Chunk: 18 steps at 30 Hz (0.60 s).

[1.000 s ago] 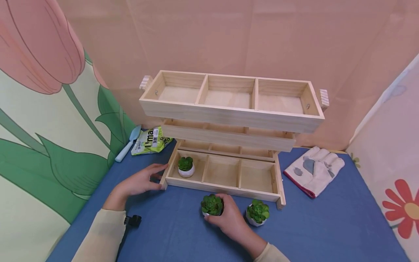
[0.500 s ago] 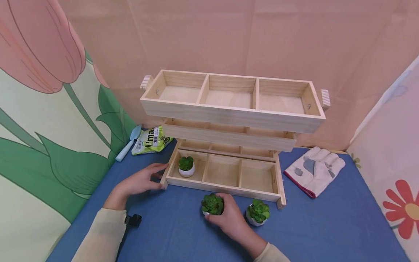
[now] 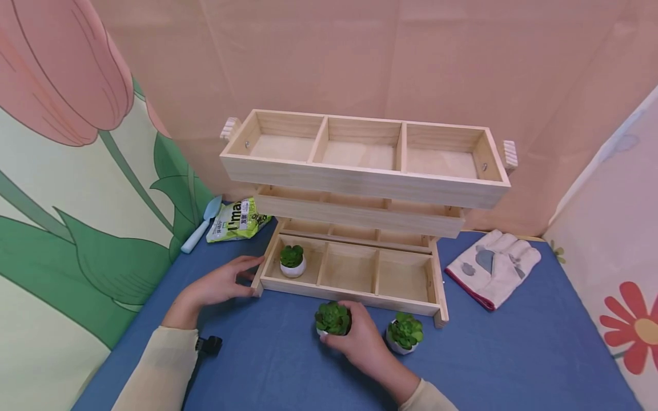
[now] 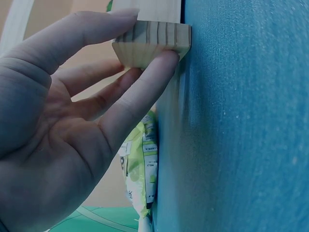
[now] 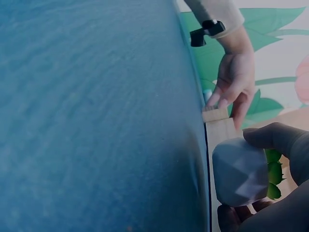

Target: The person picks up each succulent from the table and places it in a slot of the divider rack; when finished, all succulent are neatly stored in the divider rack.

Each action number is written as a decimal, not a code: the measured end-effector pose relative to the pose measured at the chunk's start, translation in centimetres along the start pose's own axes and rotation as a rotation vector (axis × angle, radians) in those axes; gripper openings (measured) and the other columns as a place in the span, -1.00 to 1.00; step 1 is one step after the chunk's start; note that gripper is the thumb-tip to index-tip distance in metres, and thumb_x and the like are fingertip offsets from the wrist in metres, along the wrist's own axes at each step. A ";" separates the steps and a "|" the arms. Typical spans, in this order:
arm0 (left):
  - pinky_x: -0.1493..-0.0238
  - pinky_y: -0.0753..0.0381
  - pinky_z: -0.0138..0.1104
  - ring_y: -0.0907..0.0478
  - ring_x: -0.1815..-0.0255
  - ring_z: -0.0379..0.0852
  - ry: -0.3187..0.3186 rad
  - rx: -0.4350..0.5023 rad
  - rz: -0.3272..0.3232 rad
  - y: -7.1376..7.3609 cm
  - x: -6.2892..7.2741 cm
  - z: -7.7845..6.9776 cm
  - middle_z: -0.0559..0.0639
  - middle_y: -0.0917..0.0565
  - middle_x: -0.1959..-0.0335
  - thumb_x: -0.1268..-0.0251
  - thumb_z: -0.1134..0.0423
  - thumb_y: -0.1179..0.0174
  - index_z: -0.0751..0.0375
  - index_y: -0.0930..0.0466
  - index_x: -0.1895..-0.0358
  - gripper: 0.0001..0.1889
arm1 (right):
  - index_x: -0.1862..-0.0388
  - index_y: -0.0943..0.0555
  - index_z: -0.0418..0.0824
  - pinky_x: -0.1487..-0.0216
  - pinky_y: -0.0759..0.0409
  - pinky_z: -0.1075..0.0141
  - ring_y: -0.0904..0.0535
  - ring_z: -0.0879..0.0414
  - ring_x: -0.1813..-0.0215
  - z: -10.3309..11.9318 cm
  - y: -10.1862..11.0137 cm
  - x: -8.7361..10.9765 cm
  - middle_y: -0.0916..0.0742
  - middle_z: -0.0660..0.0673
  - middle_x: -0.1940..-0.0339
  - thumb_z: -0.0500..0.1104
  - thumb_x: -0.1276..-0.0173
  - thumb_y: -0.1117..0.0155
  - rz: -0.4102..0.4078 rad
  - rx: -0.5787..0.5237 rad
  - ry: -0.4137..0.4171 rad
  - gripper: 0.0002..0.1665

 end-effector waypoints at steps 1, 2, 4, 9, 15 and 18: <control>-0.14 -0.74 -0.09 -0.56 -0.46 0.29 0.000 0.000 0.001 0.0 0.0 0.0 0.33 -0.17 -0.69 -0.38 0.17 -0.46 0.19 -0.13 -0.73 -0.06 | -0.38 -0.51 -0.36 -0.20 -0.63 0.07 -0.67 -0.02 -0.18 0.1 0.0 0.0 -0.68 -0.29 -0.21 -0.12 -0.06 -0.75 -0.002 -0.001 0.001 -0.05; -0.14 -0.74 -0.09 -0.56 -0.46 0.29 0.002 0.001 0.002 0.0 0.0 0.0 0.33 -0.17 -0.69 -0.38 0.17 -0.46 0.18 -0.13 -0.73 -0.06 | -0.38 -0.51 -0.36 -0.20 -0.63 0.07 -0.67 -0.02 -0.18 0.2 0.1 0.0 -0.68 -0.28 -0.21 -0.12 -0.06 -0.75 -0.005 -0.001 0.003 -0.06; -0.15 -0.74 -0.08 -0.56 -0.46 0.30 0.002 0.003 0.004 0.0 0.0 0.0 0.33 -0.17 -0.69 -0.38 0.18 -0.45 0.18 -0.13 -0.73 -0.06 | -0.37 -0.52 -0.36 -0.21 -0.62 0.08 -0.67 -0.01 -0.17 0.3 0.1 0.0 -0.68 -0.28 -0.21 -0.12 -0.06 -0.75 -0.011 0.001 0.007 -0.07; -0.16 -0.74 -0.06 -0.55 -0.47 0.30 0.004 0.006 0.003 0.0 0.0 0.1 0.32 -0.17 -0.69 -0.38 0.17 -0.45 0.16 -0.13 -0.73 -0.06 | -0.36 -0.53 -0.34 -0.20 -0.62 0.09 -0.66 0.01 -0.16 0.7 0.3 0.1 -0.69 -0.26 -0.20 -0.12 -0.05 -0.75 -0.015 0.005 0.015 -0.08; -0.18 -0.74 -0.05 -0.57 -0.46 0.29 -0.002 0.004 0.002 0.0 0.0 0.2 0.32 -0.18 -0.69 -0.38 0.16 -0.46 0.17 -0.13 -0.73 -0.05 | -0.38 -0.52 -0.32 -0.18 -0.63 0.10 -0.67 0.02 -0.15 1.1 0.7 0.3 -0.69 -0.26 -0.20 -0.12 -0.07 -0.75 -0.007 -0.003 0.005 -0.08; -0.20 -0.73 -0.04 -0.57 -0.46 0.28 -0.004 0.002 0.002 0.0 0.0 0.2 0.32 -0.18 -0.69 -0.38 0.16 -0.46 0.17 -0.13 -0.73 -0.05 | -0.39 -0.51 -0.31 -0.18 -0.64 0.08 -0.68 0.02 -0.15 1.3 0.8 0.3 -0.69 -0.27 -0.22 -0.12 -0.07 -0.75 -0.009 -0.011 0.002 -0.07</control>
Point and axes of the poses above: each hand's wrist, its own x-axis away from the middle knuckle, its own y-axis out of the back of the hand, z = x × y, the point moved 3 cm from there along -x, towards the middle knuckle
